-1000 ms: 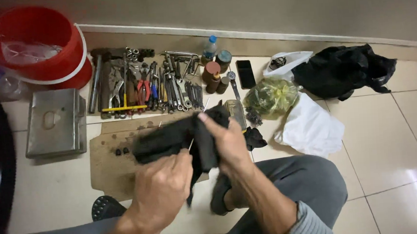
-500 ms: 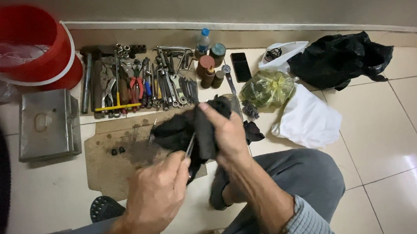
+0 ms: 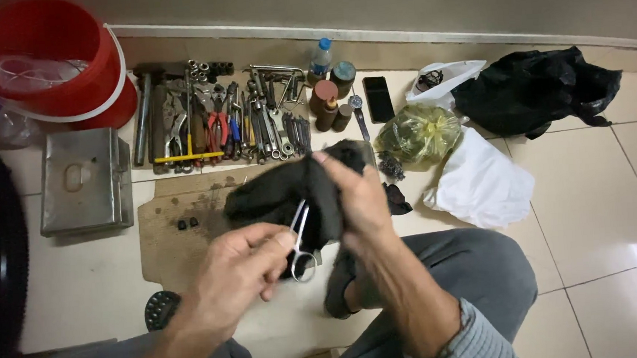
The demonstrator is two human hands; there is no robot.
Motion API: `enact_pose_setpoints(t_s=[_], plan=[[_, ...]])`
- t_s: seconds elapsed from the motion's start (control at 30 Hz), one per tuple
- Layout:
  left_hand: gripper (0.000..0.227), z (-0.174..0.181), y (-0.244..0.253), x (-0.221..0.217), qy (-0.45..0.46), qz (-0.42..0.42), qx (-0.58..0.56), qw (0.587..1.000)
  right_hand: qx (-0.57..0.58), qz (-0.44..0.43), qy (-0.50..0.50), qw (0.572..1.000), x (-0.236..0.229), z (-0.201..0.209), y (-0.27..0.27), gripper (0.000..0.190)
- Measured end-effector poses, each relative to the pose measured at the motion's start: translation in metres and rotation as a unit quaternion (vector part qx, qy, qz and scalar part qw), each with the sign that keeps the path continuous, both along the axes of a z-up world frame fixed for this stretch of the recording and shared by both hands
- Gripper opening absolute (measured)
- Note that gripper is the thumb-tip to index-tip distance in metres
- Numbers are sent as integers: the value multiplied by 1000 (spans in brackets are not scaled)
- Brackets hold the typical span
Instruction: Disassembling, cleaning, and reassembling a small bicycle component using various hand tools on a workbench.
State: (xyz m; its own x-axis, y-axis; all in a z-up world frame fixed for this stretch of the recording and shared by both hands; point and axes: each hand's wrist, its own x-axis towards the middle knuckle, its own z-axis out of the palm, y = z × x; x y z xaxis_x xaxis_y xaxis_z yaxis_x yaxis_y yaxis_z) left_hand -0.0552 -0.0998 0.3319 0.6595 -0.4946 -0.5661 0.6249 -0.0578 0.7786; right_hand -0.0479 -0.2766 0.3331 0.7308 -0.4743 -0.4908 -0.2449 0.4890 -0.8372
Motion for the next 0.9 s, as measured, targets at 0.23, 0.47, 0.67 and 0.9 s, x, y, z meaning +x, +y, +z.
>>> enact_pose_setpoints(t_s=[0.23,0.47,0.67,0.9], plan=[[31,7,-8,-10,-177,-62,196,962,-33,-24,7,999,-9,17,15,30],[25,-8,-9,-7,-418,-35,273,866,-95,62,-28,993,-19,-16,15,19],[27,11,-3,-1,-112,-72,29,991,17,-40,-52,998,4,5,-12,20],[23,18,-6,5,-46,-6,35,998,10,31,18,999,-18,2,5,31]])
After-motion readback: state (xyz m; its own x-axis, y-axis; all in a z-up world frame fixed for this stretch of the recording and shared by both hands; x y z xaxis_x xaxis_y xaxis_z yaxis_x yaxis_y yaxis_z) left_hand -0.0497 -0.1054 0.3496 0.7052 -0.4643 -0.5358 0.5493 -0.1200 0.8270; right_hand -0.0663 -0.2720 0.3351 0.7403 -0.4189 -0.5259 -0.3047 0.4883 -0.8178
